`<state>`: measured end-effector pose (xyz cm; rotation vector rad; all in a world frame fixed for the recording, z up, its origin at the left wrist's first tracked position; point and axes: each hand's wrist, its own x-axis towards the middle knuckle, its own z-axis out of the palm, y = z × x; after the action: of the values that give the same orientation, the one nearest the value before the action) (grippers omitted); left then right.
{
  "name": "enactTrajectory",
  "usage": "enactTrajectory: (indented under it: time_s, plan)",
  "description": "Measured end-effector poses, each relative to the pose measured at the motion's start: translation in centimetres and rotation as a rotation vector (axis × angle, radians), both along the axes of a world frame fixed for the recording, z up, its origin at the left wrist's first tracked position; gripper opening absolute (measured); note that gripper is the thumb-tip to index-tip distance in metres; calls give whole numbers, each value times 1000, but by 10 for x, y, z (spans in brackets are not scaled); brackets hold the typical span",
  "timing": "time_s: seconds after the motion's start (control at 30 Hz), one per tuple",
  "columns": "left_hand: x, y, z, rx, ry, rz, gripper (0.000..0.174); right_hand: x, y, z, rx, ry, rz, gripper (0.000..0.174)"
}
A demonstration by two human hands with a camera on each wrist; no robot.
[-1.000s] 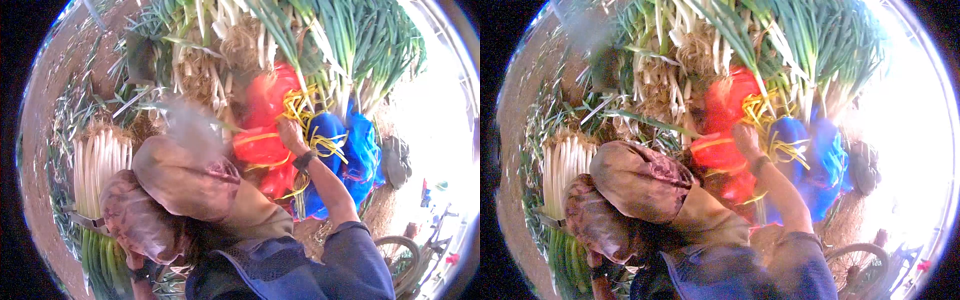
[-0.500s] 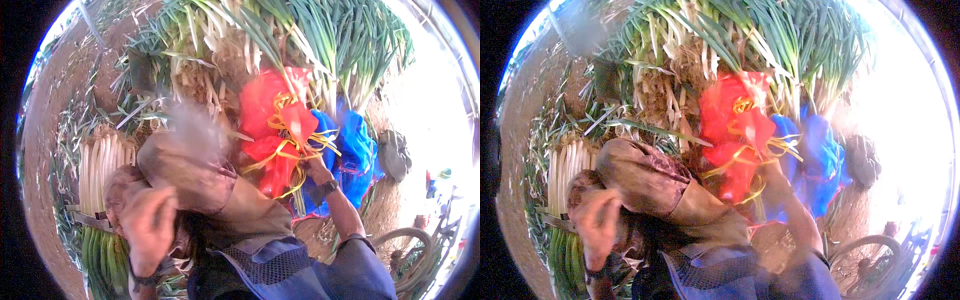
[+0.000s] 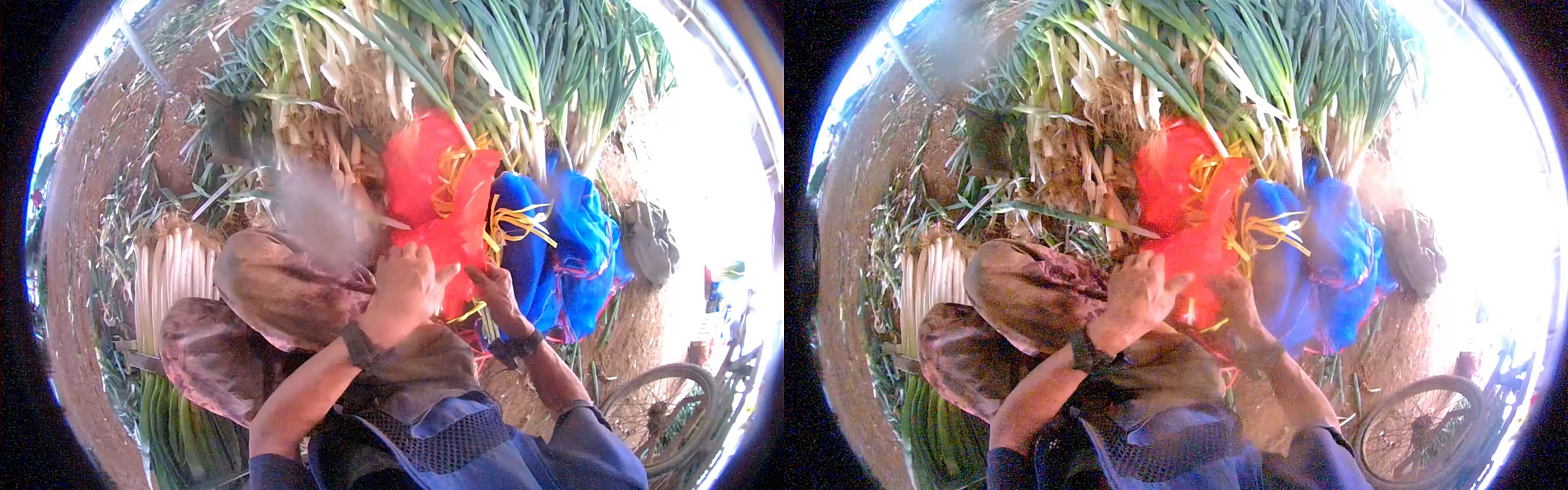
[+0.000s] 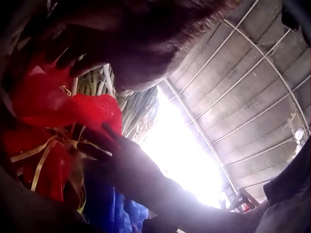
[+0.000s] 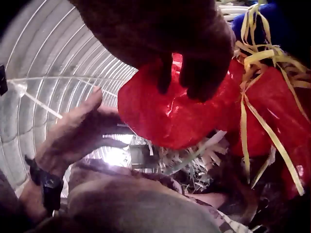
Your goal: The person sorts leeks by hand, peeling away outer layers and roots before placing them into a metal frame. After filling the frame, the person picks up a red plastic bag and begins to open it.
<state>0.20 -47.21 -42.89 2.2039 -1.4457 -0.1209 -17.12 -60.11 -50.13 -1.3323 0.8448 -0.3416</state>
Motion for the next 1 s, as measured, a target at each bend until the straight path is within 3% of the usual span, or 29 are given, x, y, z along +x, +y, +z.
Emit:
enactTrajectory:
  time_s: [0.03,0.07,0.13,0.17,0.2,0.27,0.3,0.33,0.4,0.43,0.53,0.57,0.6,0.67,0.73,0.77,0.83,0.93,0.97,1.0]
  plan:
    - [-1,-2,-6,-55,-87,-32,54,-4,-2,-20,-147,-65,62,27]
    - [0,-5,-4,-113,-177,-61,55,10,19,7,-70,-94,-41,22]
    - [-2,-11,-7,-172,-234,-33,55,5,19,-50,163,-402,19,13]
    - [-4,-12,-7,1,-47,-51,53,18,43,18,720,-659,-10,13]
    - [-6,-12,-9,173,142,-72,52,24,50,14,715,-661,-6,13]
    - [-6,-12,-26,71,202,-49,44,22,63,-8,280,-226,-114,18]
    - [-4,-11,-27,63,202,-20,40,26,63,-8,686,-329,-228,23]
    - [-4,-12,-29,56,205,6,37,21,73,-3,144,-226,36,27]
    - [1,-13,-21,124,264,27,30,24,71,7,16,-172,113,33]
    - [3,-14,-33,81,282,39,28,21,66,17,-391,-37,274,36]
    - [12,-18,-48,-51,303,68,24,25,59,-2,-607,-174,346,43]
    - [18,-18,-38,-40,422,75,26,26,56,24,-615,-110,338,46]
    - [23,-18,-36,-174,434,46,26,22,49,16,-438,-137,315,35]
    - [37,-11,-13,-163,588,-7,23,21,35,11,-311,5,77,39]
    - [46,1,26,-100,679,-70,14,16,1,-11,-150,72,-22,47]
    - [48,7,31,-162,797,-101,13,15,-10,-30,-116,66,-60,69]
    - [54,23,40,-153,1059,-96,17,16,-13,-8,53,-88,-15,74]
    - [57,42,40,-271,1166,-75,27,22,-18,14,525,-373,21,74]
    - [66,49,24,-199,1041,-104,37,25,-21,21,631,-444,42,75]
    - [65,53,16,-199,1040,-93,37,28,-24,27,716,-500,62,75]
